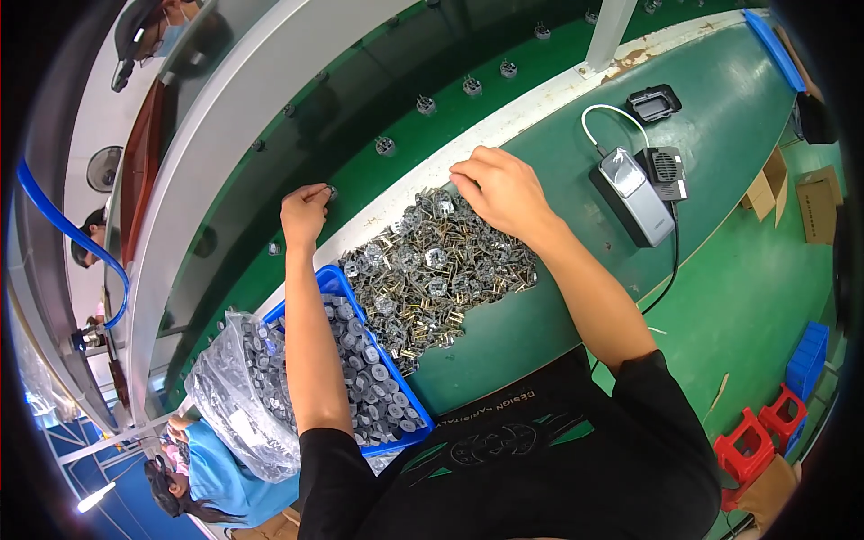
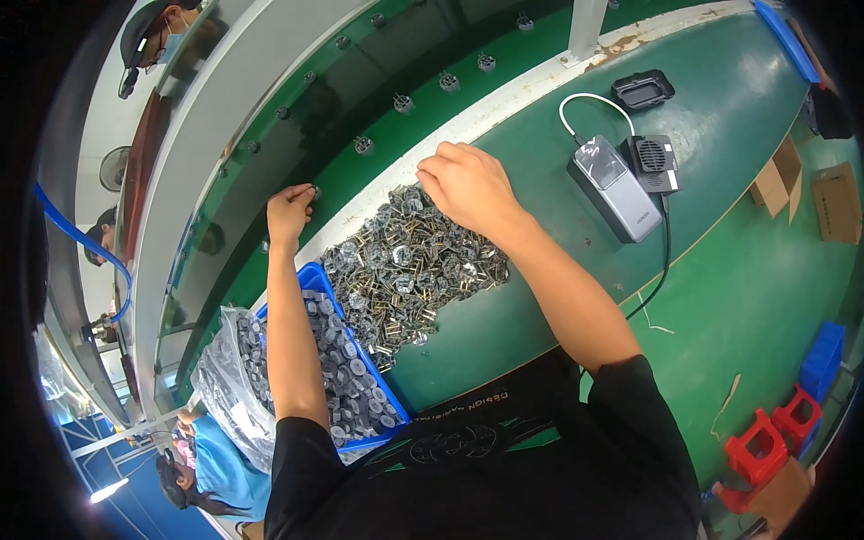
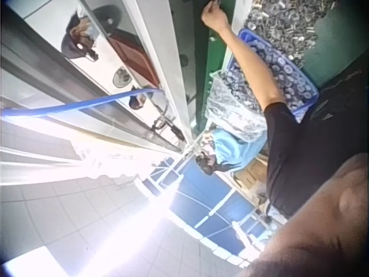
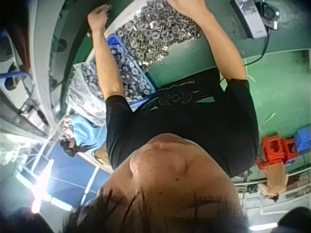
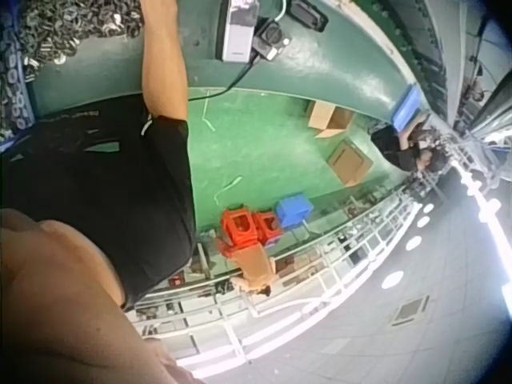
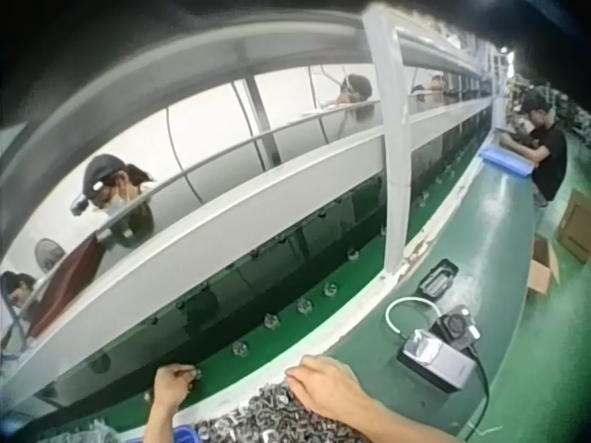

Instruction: The person assembles small metal clips onto gray plastic components by hand, taking the clips from a pile and attaching them to the plastic components.

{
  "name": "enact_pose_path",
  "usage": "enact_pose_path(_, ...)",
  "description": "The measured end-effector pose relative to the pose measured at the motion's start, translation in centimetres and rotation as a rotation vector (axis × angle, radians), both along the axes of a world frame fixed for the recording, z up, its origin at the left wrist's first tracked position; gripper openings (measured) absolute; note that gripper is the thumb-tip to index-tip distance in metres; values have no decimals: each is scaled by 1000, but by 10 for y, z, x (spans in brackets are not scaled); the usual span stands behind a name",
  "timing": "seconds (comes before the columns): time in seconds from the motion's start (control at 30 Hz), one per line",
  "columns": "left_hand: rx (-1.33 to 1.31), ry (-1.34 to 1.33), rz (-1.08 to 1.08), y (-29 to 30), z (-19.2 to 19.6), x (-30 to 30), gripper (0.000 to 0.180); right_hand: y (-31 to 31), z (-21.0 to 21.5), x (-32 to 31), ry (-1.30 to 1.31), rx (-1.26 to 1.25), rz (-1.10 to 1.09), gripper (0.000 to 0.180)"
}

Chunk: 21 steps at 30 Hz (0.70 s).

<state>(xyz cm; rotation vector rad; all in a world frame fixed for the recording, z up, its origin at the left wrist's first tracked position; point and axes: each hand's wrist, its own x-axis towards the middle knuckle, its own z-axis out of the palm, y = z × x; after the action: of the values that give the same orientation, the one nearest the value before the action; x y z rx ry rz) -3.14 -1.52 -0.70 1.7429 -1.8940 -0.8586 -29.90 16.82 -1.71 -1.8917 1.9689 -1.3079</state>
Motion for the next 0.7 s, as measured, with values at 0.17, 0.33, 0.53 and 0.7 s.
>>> enact_pose_path(0.17,32,47,61,8,27,1,25,-8,-8,4,34,96,76,12)
enact_pose_path(0.33,-189,-260,46,3,27,50,33,-8,-3,-2,-52,132,143,15)
enact_pose_path(0.53,-74,-452,-2,14,19,54,37,-8,-1,1,-147,241,167,14)
enact_pose_path(0.7,-163,-416,-12,22,11,46,36,-7,-1,-3,-273,330,229,17)
